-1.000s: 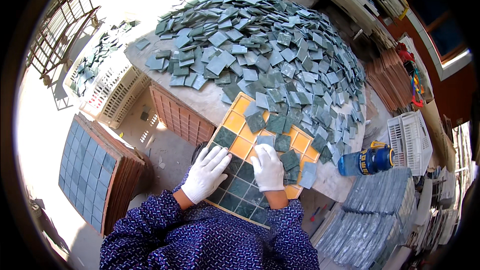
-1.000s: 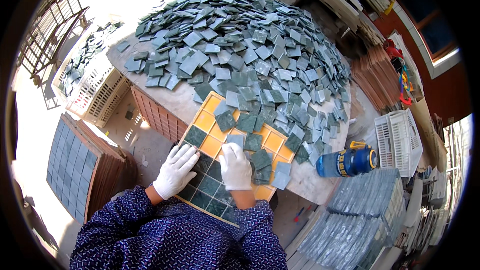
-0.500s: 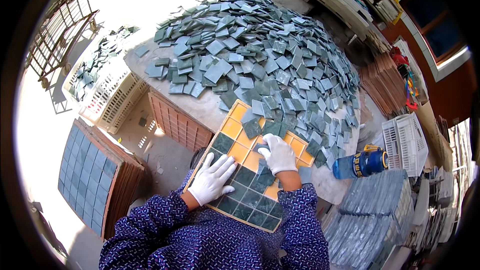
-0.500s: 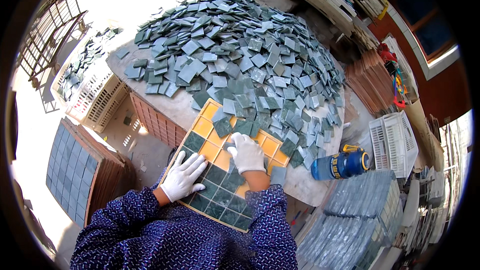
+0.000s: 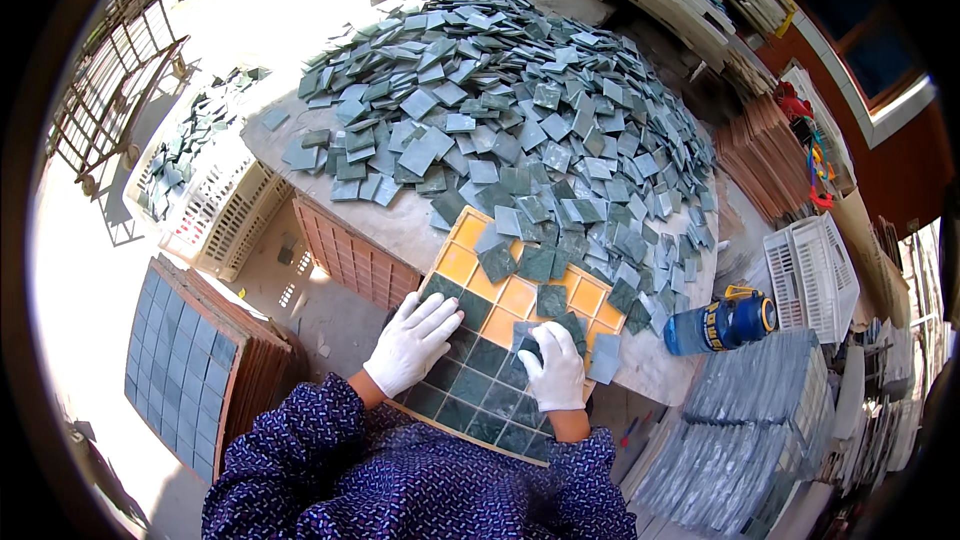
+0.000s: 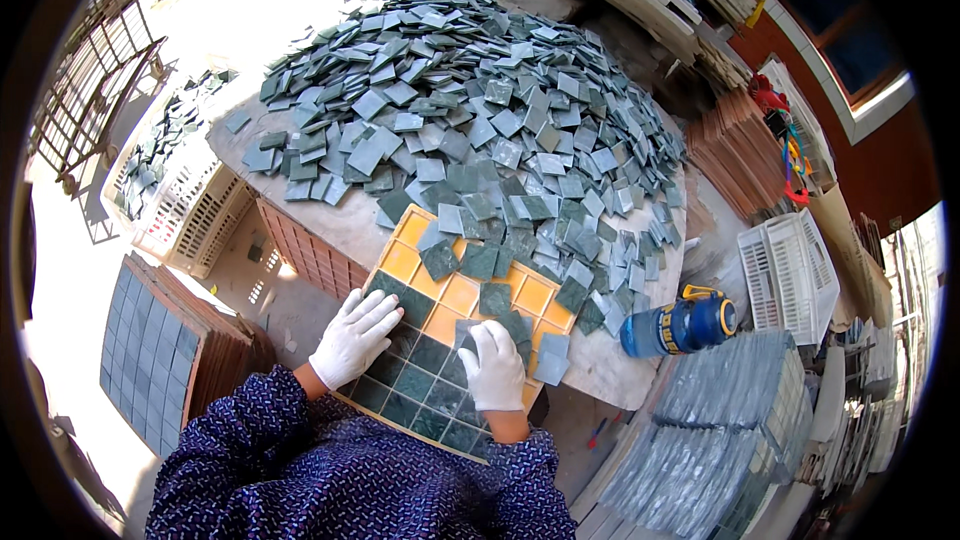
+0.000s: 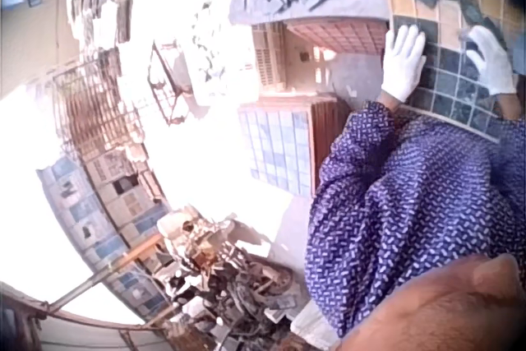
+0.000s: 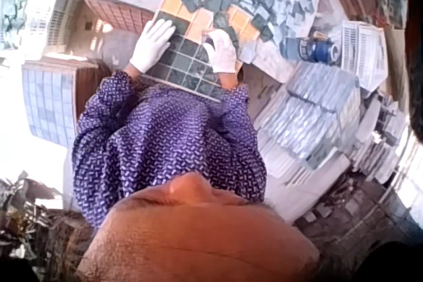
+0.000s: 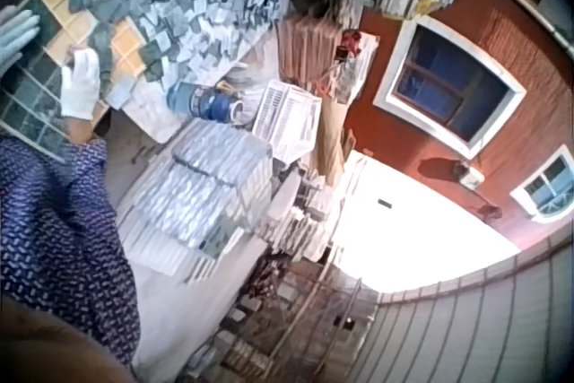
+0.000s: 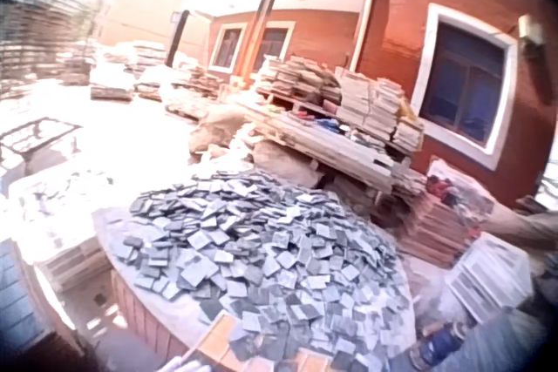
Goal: The person places small square tiles into a grid frame on a workbench, then flips the frame to reveal the arranged tiles. They repeat the process by picking tiles from a pile and filling the grid again.
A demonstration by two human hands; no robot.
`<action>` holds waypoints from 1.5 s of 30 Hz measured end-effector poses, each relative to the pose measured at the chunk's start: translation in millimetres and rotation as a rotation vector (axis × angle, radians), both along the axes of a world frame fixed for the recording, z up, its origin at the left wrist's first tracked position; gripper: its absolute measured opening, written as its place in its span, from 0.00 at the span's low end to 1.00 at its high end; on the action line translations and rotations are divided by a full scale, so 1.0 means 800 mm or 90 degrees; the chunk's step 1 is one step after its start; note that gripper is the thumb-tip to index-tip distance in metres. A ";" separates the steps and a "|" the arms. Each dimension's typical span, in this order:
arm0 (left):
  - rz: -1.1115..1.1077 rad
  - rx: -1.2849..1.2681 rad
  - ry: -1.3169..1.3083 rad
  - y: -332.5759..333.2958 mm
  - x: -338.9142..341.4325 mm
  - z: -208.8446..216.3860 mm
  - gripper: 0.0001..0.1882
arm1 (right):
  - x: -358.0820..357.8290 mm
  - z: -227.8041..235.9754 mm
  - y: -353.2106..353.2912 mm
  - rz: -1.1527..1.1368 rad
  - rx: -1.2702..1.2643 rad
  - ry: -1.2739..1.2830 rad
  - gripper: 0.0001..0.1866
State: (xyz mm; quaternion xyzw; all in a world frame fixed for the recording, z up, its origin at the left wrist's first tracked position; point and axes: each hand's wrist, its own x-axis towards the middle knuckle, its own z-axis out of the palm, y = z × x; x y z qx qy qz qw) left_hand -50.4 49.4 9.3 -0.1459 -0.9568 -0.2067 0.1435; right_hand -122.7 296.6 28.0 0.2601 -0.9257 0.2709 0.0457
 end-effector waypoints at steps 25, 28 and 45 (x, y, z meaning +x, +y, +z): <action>-0.054 -0.059 0.060 0.102 -0.085 0.025 0.26 | 0.061 -0.025 0.118 -0.272 -0.233 -0.160 0.12; -0.135 -0.049 0.009 0.077 -0.099 0.034 0.13 | 0.076 -0.010 0.121 -0.296 -0.280 -0.215 0.13; -0.119 0.013 -0.170 0.042 -0.084 0.023 0.30 | 0.088 -0.022 0.108 -0.230 -0.318 -0.214 0.10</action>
